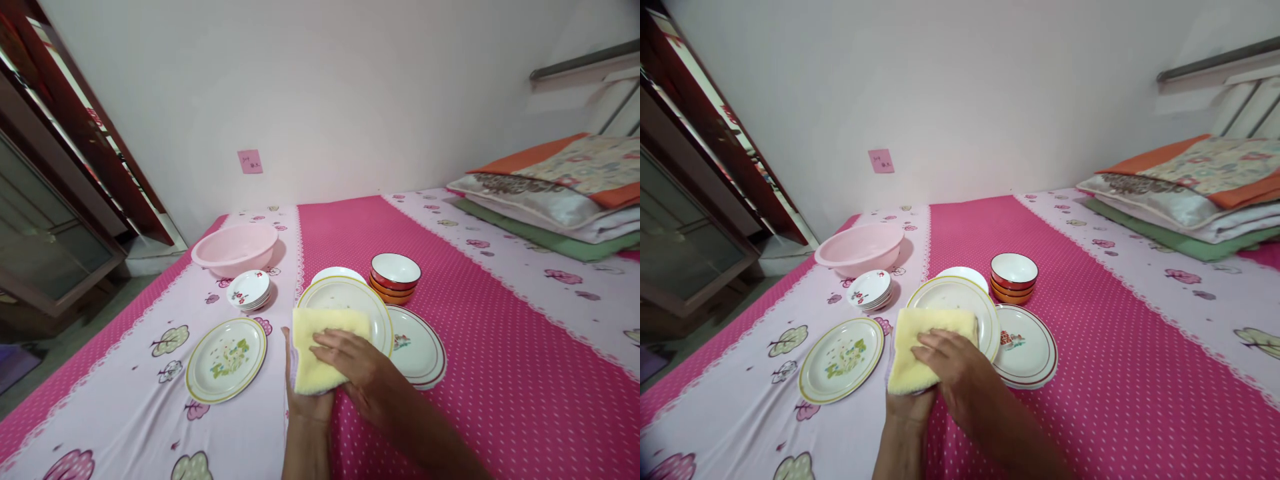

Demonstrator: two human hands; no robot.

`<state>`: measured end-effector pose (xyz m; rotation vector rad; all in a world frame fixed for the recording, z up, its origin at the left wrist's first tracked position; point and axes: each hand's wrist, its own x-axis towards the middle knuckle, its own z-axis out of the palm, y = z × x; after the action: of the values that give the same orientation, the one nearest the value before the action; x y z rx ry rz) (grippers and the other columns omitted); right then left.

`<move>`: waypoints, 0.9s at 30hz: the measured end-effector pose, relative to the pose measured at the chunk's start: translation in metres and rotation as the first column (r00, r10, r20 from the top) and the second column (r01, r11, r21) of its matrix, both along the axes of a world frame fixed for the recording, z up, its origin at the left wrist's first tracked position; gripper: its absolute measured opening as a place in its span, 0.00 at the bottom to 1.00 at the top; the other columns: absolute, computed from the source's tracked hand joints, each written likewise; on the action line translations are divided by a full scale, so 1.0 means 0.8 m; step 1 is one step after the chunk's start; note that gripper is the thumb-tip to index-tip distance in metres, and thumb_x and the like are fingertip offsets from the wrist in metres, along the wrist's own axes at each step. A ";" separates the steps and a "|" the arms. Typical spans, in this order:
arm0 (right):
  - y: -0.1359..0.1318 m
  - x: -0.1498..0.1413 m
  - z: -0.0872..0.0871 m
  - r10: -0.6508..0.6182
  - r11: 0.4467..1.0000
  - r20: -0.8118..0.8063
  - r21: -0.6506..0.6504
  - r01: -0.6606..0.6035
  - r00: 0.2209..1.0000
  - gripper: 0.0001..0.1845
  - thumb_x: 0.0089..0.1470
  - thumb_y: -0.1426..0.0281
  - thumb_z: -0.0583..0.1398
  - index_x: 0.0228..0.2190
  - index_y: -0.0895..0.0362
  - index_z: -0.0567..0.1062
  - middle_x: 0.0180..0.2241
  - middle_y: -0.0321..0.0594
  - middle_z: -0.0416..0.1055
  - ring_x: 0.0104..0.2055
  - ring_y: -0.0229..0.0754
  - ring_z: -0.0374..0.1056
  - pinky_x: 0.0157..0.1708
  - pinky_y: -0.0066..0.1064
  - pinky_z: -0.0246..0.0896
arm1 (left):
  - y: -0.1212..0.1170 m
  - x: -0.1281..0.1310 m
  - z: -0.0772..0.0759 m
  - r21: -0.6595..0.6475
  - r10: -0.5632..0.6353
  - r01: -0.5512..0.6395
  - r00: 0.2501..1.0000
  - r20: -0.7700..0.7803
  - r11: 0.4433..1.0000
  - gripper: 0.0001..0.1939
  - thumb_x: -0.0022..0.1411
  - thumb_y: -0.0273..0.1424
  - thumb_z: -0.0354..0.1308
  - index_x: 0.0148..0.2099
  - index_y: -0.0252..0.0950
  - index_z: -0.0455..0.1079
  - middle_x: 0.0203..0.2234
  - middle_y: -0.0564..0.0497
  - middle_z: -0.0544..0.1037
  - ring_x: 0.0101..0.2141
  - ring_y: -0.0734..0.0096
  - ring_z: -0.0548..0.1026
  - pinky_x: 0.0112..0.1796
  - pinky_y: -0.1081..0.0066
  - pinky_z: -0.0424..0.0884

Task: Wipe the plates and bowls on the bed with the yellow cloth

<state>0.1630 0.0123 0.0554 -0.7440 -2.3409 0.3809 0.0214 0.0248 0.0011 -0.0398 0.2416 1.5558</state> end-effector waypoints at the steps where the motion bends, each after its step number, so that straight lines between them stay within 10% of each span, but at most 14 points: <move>1: 0.004 -0.002 -0.002 -0.009 0.999 0.001 0.035 0.009 1.000 0.30 0.60 0.83 0.50 0.61 0.59 0.71 0.65 0.49 0.69 0.69 0.46 0.62 0.68 0.48 0.59 | 0.001 0.004 0.000 -0.018 0.030 -0.030 1.000 0.006 0.999 0.27 0.77 0.39 0.45 0.70 0.31 0.65 0.47 0.35 0.84 0.42 0.63 0.85 0.48 0.67 0.80; 8: 0.038 0.015 -0.022 -0.287 0.918 0.017 0.291 0.270 0.958 0.34 0.60 0.82 0.49 0.66 0.59 0.64 0.68 0.49 0.64 0.71 0.50 0.56 0.70 0.54 0.47 | -0.001 0.051 0.039 -0.023 -0.077 0.075 0.990 -0.122 0.997 0.27 0.78 0.41 0.41 0.67 0.36 0.70 0.58 0.40 0.79 0.60 0.59 0.75 0.63 0.58 0.67; 15: 0.049 0.056 -0.024 -0.577 0.788 0.042 0.292 0.542 0.816 0.33 0.59 0.84 0.47 0.62 0.57 0.70 0.65 0.49 0.69 0.68 0.53 0.62 0.67 0.58 0.46 | -0.002 0.054 0.034 0.093 -0.120 0.145 0.966 -0.229 0.985 0.38 0.73 0.57 0.42 0.64 0.35 0.73 0.63 0.37 0.74 0.68 0.48 0.63 0.67 0.49 0.59; 23: 0.028 0.066 -0.035 -0.417 0.865 0.073 0.337 0.371 0.906 0.24 0.62 0.82 0.49 0.53 0.58 0.76 0.57 0.50 0.77 0.59 0.54 0.73 0.58 0.55 0.66 | 0.011 0.013 0.022 -0.035 0.094 -0.105 0.966 -0.242 0.994 0.36 0.71 0.56 0.47 0.68 0.38 0.68 0.61 0.38 0.76 0.63 0.49 0.72 0.63 0.52 0.66; 27: -0.008 0.055 -0.028 -0.207 0.926 0.020 0.326 0.189 0.978 0.24 0.65 0.83 0.50 0.56 0.57 0.72 0.57 0.46 0.76 0.62 0.46 0.70 0.64 0.50 0.65 | 0.011 -0.001 0.020 -0.043 0.035 -0.045 0.975 -0.219 0.998 0.39 0.72 0.58 0.42 0.66 0.35 0.71 0.54 0.36 0.81 0.58 0.48 0.76 0.60 0.52 0.70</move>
<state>0.2072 0.0055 0.0331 -0.8258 -2.2722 -0.1129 0.0207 0.0334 0.0171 0.0904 0.4542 1.5953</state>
